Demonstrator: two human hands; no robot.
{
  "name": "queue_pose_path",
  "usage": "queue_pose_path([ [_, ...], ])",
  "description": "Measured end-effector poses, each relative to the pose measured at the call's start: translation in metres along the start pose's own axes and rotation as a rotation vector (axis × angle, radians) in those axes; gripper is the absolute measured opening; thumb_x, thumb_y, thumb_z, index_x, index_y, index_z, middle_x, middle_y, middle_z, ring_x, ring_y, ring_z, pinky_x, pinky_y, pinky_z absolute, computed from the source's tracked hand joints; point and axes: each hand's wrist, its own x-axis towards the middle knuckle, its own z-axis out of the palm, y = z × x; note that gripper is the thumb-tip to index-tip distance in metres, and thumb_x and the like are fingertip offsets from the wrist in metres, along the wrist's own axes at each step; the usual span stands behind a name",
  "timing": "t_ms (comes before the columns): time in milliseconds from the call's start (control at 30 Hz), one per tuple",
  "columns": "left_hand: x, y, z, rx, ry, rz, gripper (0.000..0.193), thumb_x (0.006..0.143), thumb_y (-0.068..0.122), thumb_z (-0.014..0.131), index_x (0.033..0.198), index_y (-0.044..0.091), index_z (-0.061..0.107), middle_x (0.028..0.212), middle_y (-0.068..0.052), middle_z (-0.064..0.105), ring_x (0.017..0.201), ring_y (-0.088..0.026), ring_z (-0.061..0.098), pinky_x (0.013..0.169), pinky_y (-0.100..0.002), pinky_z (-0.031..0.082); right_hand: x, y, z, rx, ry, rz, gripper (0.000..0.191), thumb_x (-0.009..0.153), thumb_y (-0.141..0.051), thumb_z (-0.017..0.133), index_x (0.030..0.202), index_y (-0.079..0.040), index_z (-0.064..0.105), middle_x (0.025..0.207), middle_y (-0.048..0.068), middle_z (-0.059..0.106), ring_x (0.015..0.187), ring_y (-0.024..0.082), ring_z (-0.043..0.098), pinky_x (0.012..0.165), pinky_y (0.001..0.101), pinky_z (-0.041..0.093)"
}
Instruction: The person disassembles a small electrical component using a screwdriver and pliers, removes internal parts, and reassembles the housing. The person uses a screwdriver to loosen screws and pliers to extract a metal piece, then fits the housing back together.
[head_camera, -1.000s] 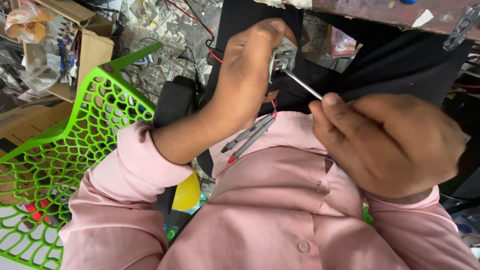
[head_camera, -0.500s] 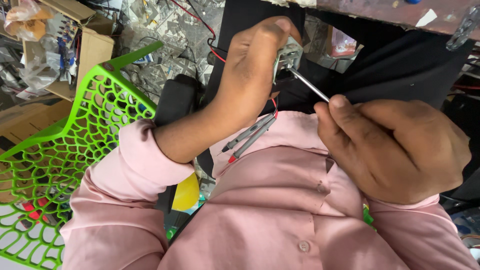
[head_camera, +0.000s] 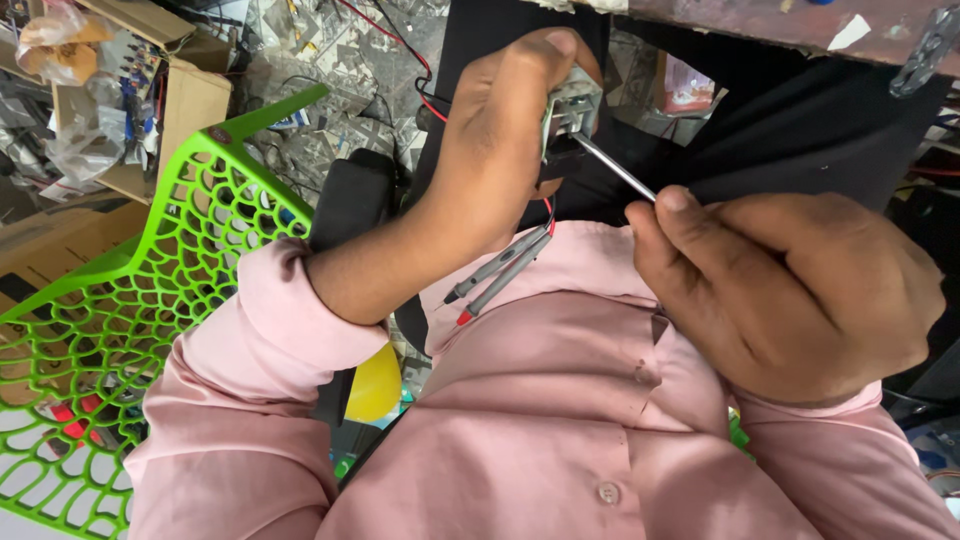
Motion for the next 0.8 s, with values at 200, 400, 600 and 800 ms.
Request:
queue_pose_path([
  [200,0.005,0.003,0.000,-0.088,0.001,-0.122,0.042,0.108,0.032,0.043,0.086,0.001,0.061,0.063,-0.004,0.051,0.042,-0.012,0.039,0.037,-0.031,0.030,0.000,0.000,0.000,0.007,0.011,0.003,0.019,0.081,-0.004,0.095,0.092,0.002,0.080,0.072,0.007,0.063,0.056,0.018,0.058,0.047,0.0286,0.044],
  [400,0.008,0.002,0.000,-0.121,0.018,-0.208,0.043,0.106,0.035,0.043,0.086,0.001,0.061,0.068,-0.005,0.053,0.044,-0.012,0.041,0.037,-0.030,0.029,0.000,0.006,0.004,-0.026,-0.005,-0.051,0.020,0.085,-0.002,0.095,0.097,0.002,0.080,0.079,0.008,0.063,0.063,0.018,0.060,0.055,0.0292,0.046],
  [600,0.010,0.003,-0.002,-0.137,0.023,-0.228,0.042,0.105,0.036,0.042,0.085,0.003,0.060,0.068,-0.004,0.054,0.044,-0.012,0.041,0.036,-0.030,0.028,-0.005,0.008,0.002,0.035,-0.028,-0.007,0.020,0.089,0.000,0.095,0.101,0.004,0.080,0.087,0.009,0.064,0.067,0.019,0.062,0.055,0.0266,0.047],
  [800,0.009,0.000,-0.002,-0.114,-0.001,-0.220,0.042,0.107,0.034,0.043,0.088,0.002,0.061,0.063,-0.003,0.050,0.042,-0.012,0.038,0.037,-0.030,0.028,-0.012,0.003,0.004,0.015,-0.025,0.063,0.019,0.093,0.001,0.095,0.104,0.002,0.079,0.090,0.009,0.064,0.067,0.020,0.063,0.059,0.0280,0.049],
])
